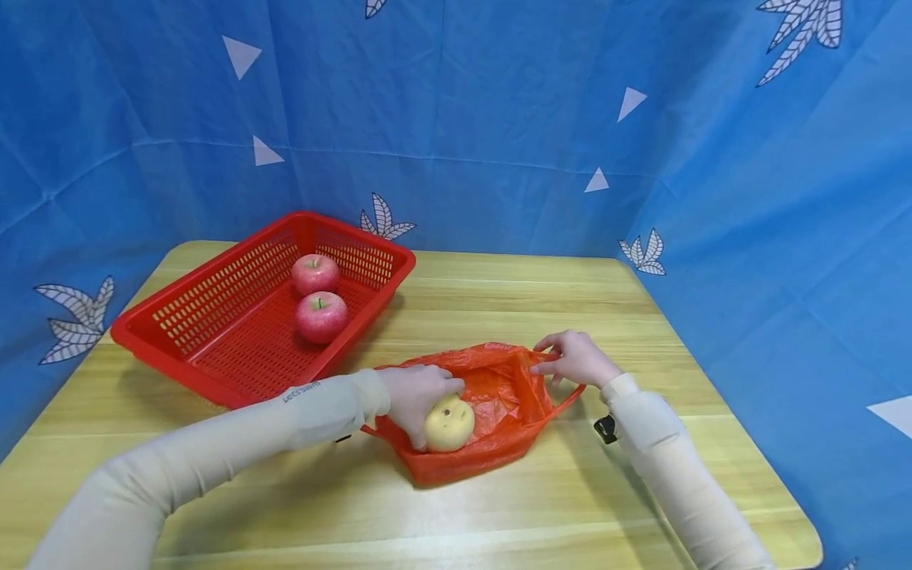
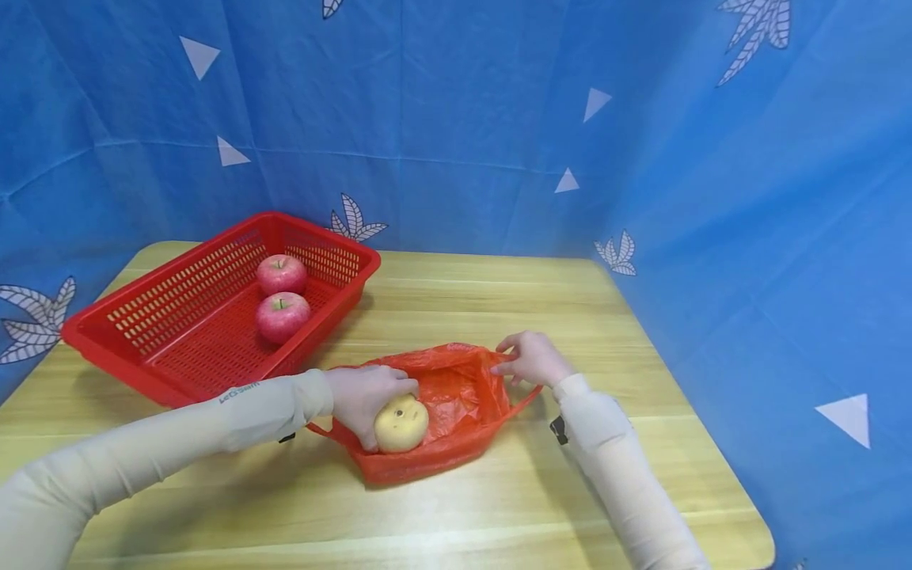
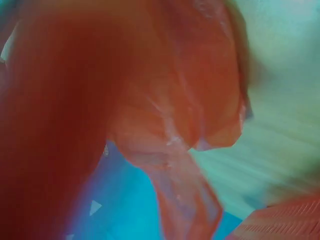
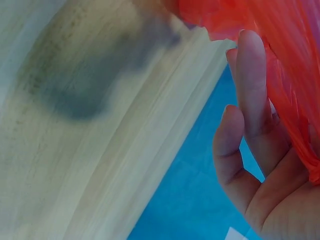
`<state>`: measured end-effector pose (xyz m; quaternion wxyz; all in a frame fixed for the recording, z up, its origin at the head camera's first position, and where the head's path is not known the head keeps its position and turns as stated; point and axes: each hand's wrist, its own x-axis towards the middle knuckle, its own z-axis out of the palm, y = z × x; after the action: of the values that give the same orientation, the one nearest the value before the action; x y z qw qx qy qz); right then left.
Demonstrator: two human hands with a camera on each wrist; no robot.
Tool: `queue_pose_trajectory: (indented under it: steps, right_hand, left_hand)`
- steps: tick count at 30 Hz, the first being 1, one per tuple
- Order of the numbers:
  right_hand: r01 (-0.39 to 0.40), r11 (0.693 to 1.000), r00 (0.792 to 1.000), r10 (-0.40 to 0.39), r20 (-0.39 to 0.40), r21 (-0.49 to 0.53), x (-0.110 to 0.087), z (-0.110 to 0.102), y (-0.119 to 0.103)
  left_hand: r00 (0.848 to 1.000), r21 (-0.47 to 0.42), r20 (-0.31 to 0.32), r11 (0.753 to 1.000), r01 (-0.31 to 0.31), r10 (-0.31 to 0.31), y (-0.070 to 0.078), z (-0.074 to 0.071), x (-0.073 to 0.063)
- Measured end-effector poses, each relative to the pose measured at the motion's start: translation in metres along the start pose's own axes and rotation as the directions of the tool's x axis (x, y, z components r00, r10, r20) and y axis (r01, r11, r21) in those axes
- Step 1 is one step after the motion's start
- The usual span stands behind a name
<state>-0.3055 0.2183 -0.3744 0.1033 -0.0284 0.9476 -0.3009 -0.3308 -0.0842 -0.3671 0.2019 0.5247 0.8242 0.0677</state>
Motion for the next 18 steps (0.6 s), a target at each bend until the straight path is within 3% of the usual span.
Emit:
queue_pose_trajectory:
  steps: [4,7,10,12,13,15,18]
  right_hand:
    - [0.003,1.0,1.0,-0.003,0.004,-0.002,0.001,0.001,0.0]
    - [-0.002,1.0,1.0,0.002,0.003,-0.004,0.0,0.002,-0.001]
    - [-0.007,1.0,1.0,0.007,0.005,-0.001,-0.001,0.002,-0.002]
    - [-0.006,1.0,1.0,0.006,0.003,0.003,-0.001,0.002,-0.002]
    - [-0.006,1.0,1.0,0.006,0.002,0.002,-0.001,0.003,-0.001]
    - [-0.007,1.0,1.0,0.007,0.003,0.003,-0.001,0.003,-0.001]
    - [-0.009,1.0,1.0,0.009,0.005,0.005,-0.001,0.005,0.0]
  left_hand:
    - [1.0,-0.017,0.01,1.0,-0.014,0.015,-0.003,0.004,-0.001]
    - [0.999,-0.002,0.009,0.999,-0.04,0.04,-0.002,-0.002,-0.003]
    - [0.997,0.006,-0.035,0.998,-0.064,0.064,0.0,-0.021,-0.013]
    - [0.988,0.018,-0.126,0.995,-0.094,0.095,-0.001,-0.04,-0.022]
    - [0.975,0.025,-0.19,0.994,-0.11,0.113,-0.003,-0.051,-0.028]
    - [0.931,0.039,-0.342,0.992,-0.124,0.13,-0.011,-0.072,-0.039]
    - [0.819,0.011,-0.567,0.995,-0.102,0.09,-0.037,-0.097,-0.054]
